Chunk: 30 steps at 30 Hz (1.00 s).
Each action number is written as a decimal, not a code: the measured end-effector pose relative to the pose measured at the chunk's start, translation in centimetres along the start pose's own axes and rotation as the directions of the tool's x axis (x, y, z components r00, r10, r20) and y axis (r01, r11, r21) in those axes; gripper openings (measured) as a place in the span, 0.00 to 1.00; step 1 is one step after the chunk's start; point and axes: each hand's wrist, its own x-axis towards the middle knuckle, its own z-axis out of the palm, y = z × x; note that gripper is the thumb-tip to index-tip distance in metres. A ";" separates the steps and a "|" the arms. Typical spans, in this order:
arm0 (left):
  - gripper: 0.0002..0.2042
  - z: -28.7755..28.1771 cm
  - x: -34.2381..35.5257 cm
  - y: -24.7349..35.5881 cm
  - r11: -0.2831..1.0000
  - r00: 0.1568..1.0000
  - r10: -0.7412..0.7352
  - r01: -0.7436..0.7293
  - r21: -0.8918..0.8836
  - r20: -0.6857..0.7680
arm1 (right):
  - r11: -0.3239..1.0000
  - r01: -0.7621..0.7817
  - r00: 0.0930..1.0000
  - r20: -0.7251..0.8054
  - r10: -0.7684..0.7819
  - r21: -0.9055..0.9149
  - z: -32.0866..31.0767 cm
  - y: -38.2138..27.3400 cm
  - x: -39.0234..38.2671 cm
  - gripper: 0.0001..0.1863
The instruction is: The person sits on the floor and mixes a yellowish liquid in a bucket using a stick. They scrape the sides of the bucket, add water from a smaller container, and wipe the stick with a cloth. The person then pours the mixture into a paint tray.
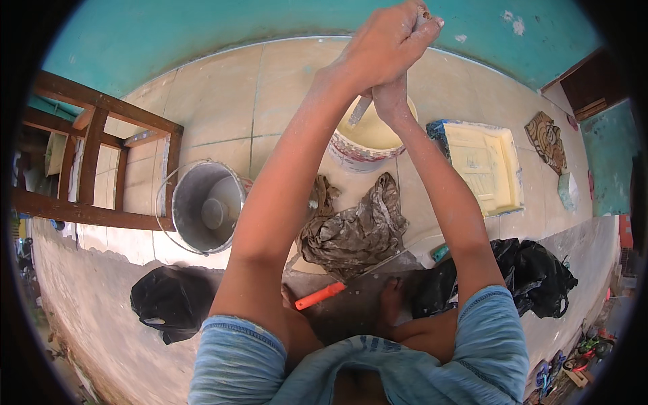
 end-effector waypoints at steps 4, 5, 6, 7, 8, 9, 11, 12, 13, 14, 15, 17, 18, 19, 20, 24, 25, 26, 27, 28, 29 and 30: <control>0.17 0.5 -0.2 -0.2 0.996 0.998 0.065 -0.064 0.066 -0.015 | 0.867 0.353 0.932 0.052 -0.359 -0.352 -0.4 0.8 1.7 0.12; 0.17 0.6 -0.3 -0.3 0.999 0.999 0.050 -0.050 -0.008 -0.015 | 0.838 0.392 0.915 0.067 -0.398 -0.379 -0.9 0.8 1.9 0.13; 0.17 0.7 -0.4 -0.4 0.996 0.999 0.037 -0.038 -0.082 -0.014 | 0.812 0.420 0.899 0.069 -0.432 -0.405 -1.4 0.7 2.0 0.14; 0.17 0.6 -0.4 -0.5 0.987 1.000 0.025 -0.026 -0.156 -0.013 | 0.846 0.368 0.927 0.078 -0.368 -0.385 -1.8 0.6 2.1 0.13; 0.17 0.5 -0.3 -0.6 0.983 0.999 0.012 -0.017 -0.183 -0.032 | 0.881 0.300 0.953 0.076 -0.293 -0.366 -2.2 0.4 2.1 0.13; 0.17 0.4 -0.2 -0.7 0.977 0.999 -0.001 -0.010 -0.211 -0.051 | 0.909 0.230 0.973 0.076 -0.218 -0.346 -2.5 0.2 2.0 0.12; 0.17 0.1 -0.1 -0.6 0.974 0.999 -0.039 0.030 -0.223 -0.038 | 0.946 -0.131 0.975 0.134 0.178 -0.297 -2.9 -0.4 1.7 0.14; 0.17 -0.1 0.0 -0.6 0.976 0.998 -0.065 0.063 -0.207 -0.006 | 0.924 -0.281 0.935 0.143 0.325 -0.259 -2.7 -0.6 1.5 0.15; 0.17 -0.1 0.0 -0.5 0.977 0.995 -0.092 0.096 -0.190 0.026 | 0.932 -0.268 0.939 0.153 0.309 -0.243 -2.6 -0.8 1.3 0.15; 0.17 0.0 -0.1 -0.3 0.987 0.999 -0.051 0.052 -0.149 0.009 | 0.953 -0.223 0.958 0.135 0.253 -0.203 -2.1 -0.7 0.9 0.13; 0.17 0.2 -0.1 -0.1 0.995 1.000 -0.009 0.008 -0.104 -0.006 | 0.959 -0.232 0.965 0.085 0.248 -0.161 -1.6 -0.6 0.7 0.12; 0.16 0.5 -0.2 0.2 0.997 0.998 0.063 -0.063 -0.046 -0.020 | 0.988 -0.061 0.997 0.040 0.068 -0.145 -0.7 -0.5 0.0 0.10; 0.16 0.8 -0.3 0.3 0.995 0.996 0.092 -0.092 -0.034 -0.022 | 0.990 -0.002 1.000 0.004 0.003 -0.138 -0.5 -0.4 -0.3 0.11; 0.16 0.9 -0.3 0.4 0.993 0.993 0.120 -0.120 -0.021 -0.023 | 0.990 -0.040 0.999 0.027 0.044 -0.135 -0.6 -0.5 -0.6 0.12; 0.16 1.0 -0.3 0.4 0.994 0.994 0.106 -0.106 -0.010 -0.016 | 0.988 -0.077 0.995 0.050 0.085 -0.133 -0.9 -0.6 -0.8 0.12; 0.16 1.4 -0.1 0.6 0.999 0.999 0.037 -0.037 -0.016 -0.009 | 0.957 -0.291 0.929 0.232 0.288 -0.020 -3.1 -1.5 -0.7 0.10; 0.16 1.6 -0.1 0.7 0.999 1.000 0.019 -0.019 -0.030 -0.015 | 0.963 -0.269 0.926 0.274 0.259 -0.002 -3.7 -1.8 -0.7 0.11; 0.16 1.8 0.1 0.8 0.999 1.000 0.013 -0.014 -0.043 -0.023 | 0.957 -0.290 0.922 0.258 0.288 -0.031 -4.2 -2.1 -0.6 0.11; 0.16 2.1 0.3 0.9 0.998 0.999 0.007 -0.008 -0.056 -0.032 | 0.943 -0.329 0.913 0.237 0.333 -0.059 -4.7 -2.4 -0.5 0.12; 0.16 2.2 0.4 0.9 0.998 0.999 0.001 -0.004 -0.069 -0.040 | 0.952 -0.281 0.934 0.191 0.301 -0.125 -5.0 -2.6 -0.3 0.12; 0.16 2.3 0.5 0.9 0.995 0.999 -0.035 0.033 -0.092 -0.017 | 0.949 -0.253 0.949 0.141 0.281 -0.190 -5.2 -2.7 -0.1 0.12; 0.15 2.3 0.6 0.9 0.991 0.997 -0.072 0.073 -0.114 0.008 | 0.951 -0.198 0.964 0.129 0.233 -0.239 -5.4 -2.7 0.0 0.12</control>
